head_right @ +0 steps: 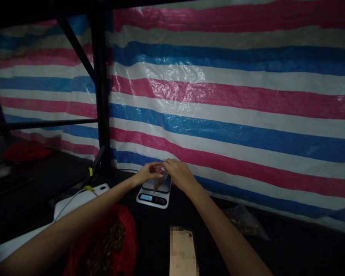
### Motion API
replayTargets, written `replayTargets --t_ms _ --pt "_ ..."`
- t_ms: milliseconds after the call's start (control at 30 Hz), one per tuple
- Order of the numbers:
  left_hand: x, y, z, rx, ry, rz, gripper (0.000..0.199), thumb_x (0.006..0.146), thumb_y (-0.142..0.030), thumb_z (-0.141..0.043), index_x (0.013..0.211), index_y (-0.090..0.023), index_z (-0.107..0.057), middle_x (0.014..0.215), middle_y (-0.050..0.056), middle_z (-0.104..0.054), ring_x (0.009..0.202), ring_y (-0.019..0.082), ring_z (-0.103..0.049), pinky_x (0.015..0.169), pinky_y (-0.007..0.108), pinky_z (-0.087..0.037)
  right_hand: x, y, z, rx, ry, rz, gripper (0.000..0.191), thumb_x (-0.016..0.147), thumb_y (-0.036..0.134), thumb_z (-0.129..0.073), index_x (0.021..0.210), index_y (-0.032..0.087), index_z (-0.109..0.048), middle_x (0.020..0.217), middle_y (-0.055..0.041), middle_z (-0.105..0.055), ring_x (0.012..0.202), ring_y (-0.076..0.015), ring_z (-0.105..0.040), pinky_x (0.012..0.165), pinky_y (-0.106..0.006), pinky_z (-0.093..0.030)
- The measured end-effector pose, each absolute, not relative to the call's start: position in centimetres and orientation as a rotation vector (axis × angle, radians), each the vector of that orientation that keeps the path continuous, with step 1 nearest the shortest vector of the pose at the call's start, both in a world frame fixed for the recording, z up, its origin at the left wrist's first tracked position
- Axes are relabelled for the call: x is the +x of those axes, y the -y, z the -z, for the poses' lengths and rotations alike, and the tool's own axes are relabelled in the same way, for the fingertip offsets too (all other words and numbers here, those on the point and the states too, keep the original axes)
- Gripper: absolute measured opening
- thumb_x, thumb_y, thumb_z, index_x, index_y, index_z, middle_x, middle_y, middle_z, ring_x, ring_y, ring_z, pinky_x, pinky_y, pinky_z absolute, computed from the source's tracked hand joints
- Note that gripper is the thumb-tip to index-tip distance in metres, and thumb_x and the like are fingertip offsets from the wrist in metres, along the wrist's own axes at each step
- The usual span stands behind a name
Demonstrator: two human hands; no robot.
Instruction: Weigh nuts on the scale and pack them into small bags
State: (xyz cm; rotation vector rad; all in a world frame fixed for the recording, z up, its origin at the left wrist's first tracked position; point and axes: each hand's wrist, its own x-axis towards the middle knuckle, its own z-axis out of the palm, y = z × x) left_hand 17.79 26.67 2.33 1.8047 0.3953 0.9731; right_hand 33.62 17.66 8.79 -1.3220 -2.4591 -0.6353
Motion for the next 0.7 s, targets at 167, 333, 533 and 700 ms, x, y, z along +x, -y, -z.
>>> replayTargets --t_ms 167,333,533,700 --pt "17.7 -26.3 -2.6 1.849 -0.397 -0.955 0.042 0.06 -0.026 -0.072 0.096 -0.008 -0.06 0.089 0.009 -0.065 0.081 0.016 -0.06 0.082 0.031 -0.044 32.3 -16.5 -10.9 -1.352 2.594 1.15 0.026 0.083 0.009 -0.04 0.105 0.015 -0.052 0.096 -0.0096 -0.059 0.082 -0.0223 -0.055 0.063 -0.031 -0.042" --pt "17.3 -26.7 -3.3 2.049 -0.55 -1.043 0.038 0.066 -0.024 -0.068 0.1 -0.009 -0.059 0.094 0.011 -0.066 0.087 0.019 -0.061 0.083 0.031 -0.045 33.1 -14.3 -11.1 -1.368 2.448 1.235 0.041 0.084 0.01 -0.038 0.125 0.017 -0.038 0.108 -0.0108 -0.056 0.089 -0.0218 -0.054 0.064 -0.03 -0.042" --pt "17.8 -27.9 -3.0 2.737 -0.822 -0.766 0.037 0.07 -0.025 -0.064 0.104 -0.011 -0.06 0.1 0.012 -0.064 0.095 0.023 -0.058 0.083 0.031 -0.043 34.4 -11.1 -8.6 -1.383 2.531 0.96 0.041 0.082 0.005 -0.038 0.118 0.022 -0.044 0.112 -0.0058 -0.054 0.087 -0.0168 -0.054 0.067 -0.027 -0.043" --pt "19.6 -27.6 -1.5 2.915 -0.856 -0.482 0.058 0.071 -0.029 -0.064 0.123 -0.014 -0.045 0.121 0.014 -0.052 0.112 0.026 -0.047 0.091 0.035 -0.037 35.0 -9.1 -5.9 -1.386 2.582 0.89 0.05 0.082 0.01 -0.043 0.129 0.022 -0.033 0.109 -0.0069 -0.056 0.089 -0.0198 -0.053 0.067 -0.03 -0.043"
